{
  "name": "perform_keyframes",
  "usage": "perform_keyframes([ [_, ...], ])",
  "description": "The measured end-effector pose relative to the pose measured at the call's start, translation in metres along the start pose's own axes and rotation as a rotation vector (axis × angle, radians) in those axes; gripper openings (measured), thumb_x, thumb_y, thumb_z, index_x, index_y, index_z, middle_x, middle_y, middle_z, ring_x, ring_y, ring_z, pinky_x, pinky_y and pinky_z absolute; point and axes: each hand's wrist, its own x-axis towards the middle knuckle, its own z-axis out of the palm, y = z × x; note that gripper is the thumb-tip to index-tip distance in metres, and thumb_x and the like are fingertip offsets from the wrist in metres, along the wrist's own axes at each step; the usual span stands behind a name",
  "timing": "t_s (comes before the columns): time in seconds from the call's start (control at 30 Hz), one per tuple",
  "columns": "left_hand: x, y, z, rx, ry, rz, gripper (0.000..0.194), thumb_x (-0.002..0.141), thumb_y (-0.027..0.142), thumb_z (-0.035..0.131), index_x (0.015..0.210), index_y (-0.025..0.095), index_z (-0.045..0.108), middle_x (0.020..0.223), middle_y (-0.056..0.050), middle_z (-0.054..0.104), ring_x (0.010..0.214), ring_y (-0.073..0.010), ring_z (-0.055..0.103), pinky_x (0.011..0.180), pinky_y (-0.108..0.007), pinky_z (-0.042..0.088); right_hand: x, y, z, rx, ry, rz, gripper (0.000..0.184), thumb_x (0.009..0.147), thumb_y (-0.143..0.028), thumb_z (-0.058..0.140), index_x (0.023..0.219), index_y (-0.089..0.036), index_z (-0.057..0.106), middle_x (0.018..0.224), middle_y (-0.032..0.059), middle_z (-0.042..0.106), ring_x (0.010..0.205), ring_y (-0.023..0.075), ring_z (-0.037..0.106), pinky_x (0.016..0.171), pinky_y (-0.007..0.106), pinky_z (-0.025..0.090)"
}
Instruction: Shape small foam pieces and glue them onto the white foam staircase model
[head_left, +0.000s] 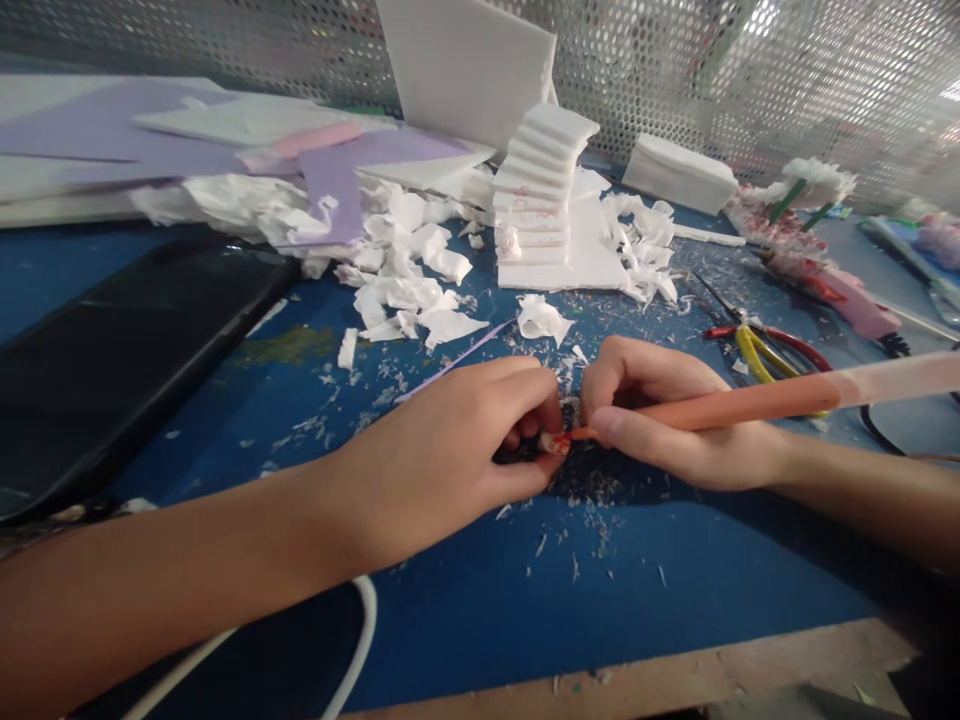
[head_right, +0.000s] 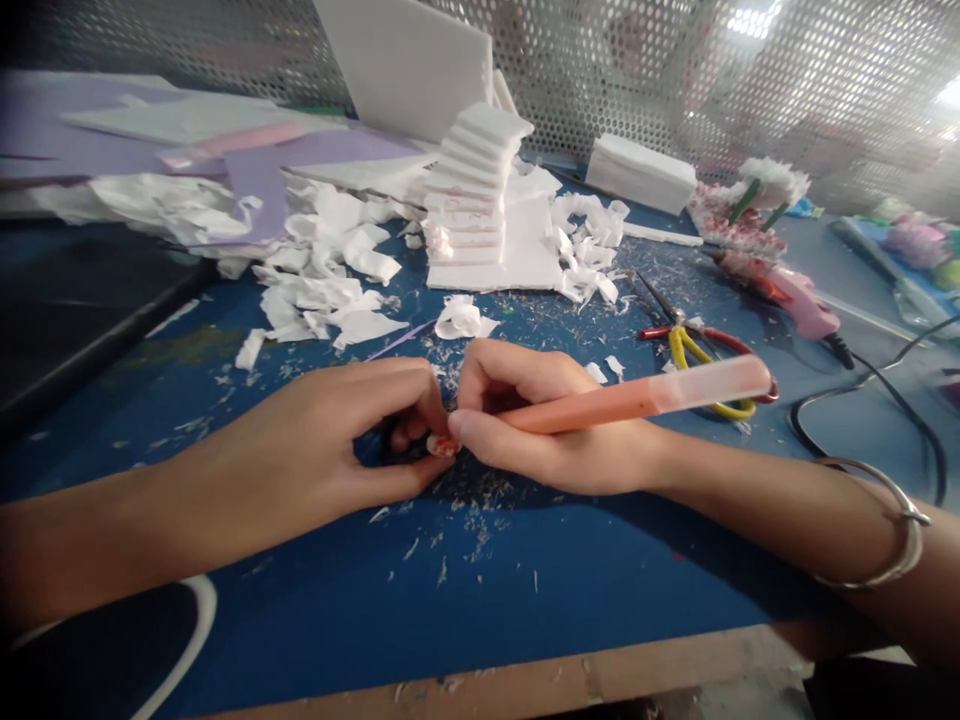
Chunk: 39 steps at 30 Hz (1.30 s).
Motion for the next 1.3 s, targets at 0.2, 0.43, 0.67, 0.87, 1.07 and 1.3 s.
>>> perform_keyframes([
  [0.2,0.0004,0.0005,-0.0014,-0.003,-0.023,0.002,0.013,0.077,0.022,0.055,0.065,0.017,0.050,0.064,0.004,0.047,0.055,-0.0066,0.044,0.051,-0.018,0.033,0.0014,0.0000,-0.0005,-0.012,-0.008,-0.010,0.015,0.082,-0.022,0.050,0.070,-0.016,0.043,0.064,-0.0027,0.044,0.058,0.0057,0.042,0.051,0.019,0.036],
  [0.43,0.0002,-0.0006,-0.0017,-0.013,-0.011,0.010,0.013,0.076,0.021,0.057,0.066,0.016,0.053,0.062,0.004,0.049,0.052,-0.0060,0.044,0.049,-0.017,0.033,0.0016,0.0004,-0.0009,-0.058,-0.024,-0.019,0.016,0.084,-0.023,0.048,0.070,-0.015,0.044,0.064,-0.0029,0.044,0.056,0.0046,0.041,0.050,0.018,0.035],
  [0.67,0.0012,-0.0020,-0.0033,-0.042,-0.001,0.008,0.013,0.075,0.023,0.061,0.066,0.015,0.057,0.061,0.004,0.051,0.053,-0.0047,0.046,0.049,-0.015,0.034,0.0006,0.0020,-0.0008,-0.034,-0.022,-0.016,0.017,0.083,-0.023,0.049,0.069,-0.015,0.044,0.064,-0.0023,0.045,0.058,0.0056,0.044,0.051,0.019,0.036],
  [0.87,0.0022,-0.0026,-0.0029,-0.054,0.015,0.036,0.011,0.073,0.022,0.064,0.065,0.014,0.060,0.060,0.004,0.052,0.052,-0.0040,0.046,0.050,-0.015,0.035,-0.0004,0.0027,-0.0006,-0.029,0.000,-0.015,0.016,0.083,-0.021,0.049,0.069,-0.016,0.043,0.064,-0.0019,0.045,0.058,0.0066,0.044,0.051,0.020,0.037],
  [1.07,0.0028,-0.0039,-0.0035,-0.053,0.014,0.027,0.012,0.072,0.024,0.065,0.065,0.014,0.062,0.060,0.004,0.054,0.052,-0.0040,0.048,0.050,-0.015,0.035,-0.0011,0.0032,-0.0003,-0.011,-0.001,-0.024,0.013,0.081,-0.018,0.049,0.070,-0.016,0.043,0.064,-0.0017,0.045,0.058,0.0069,0.044,0.052,0.021,0.037],
  [1.3,0.0034,-0.0042,-0.0028,-0.049,0.016,0.035,0.014,0.072,0.025,0.065,0.065,0.014,0.061,0.059,0.004,0.055,0.052,-0.0043,0.049,0.050,-0.015,0.035,-0.0016,0.0033,0.0011,0.008,0.020,-0.042,0.013,0.081,-0.018,0.048,0.070,-0.017,0.042,0.062,-0.0030,0.043,0.057,0.0069,0.043,0.052,0.021,0.037],
])
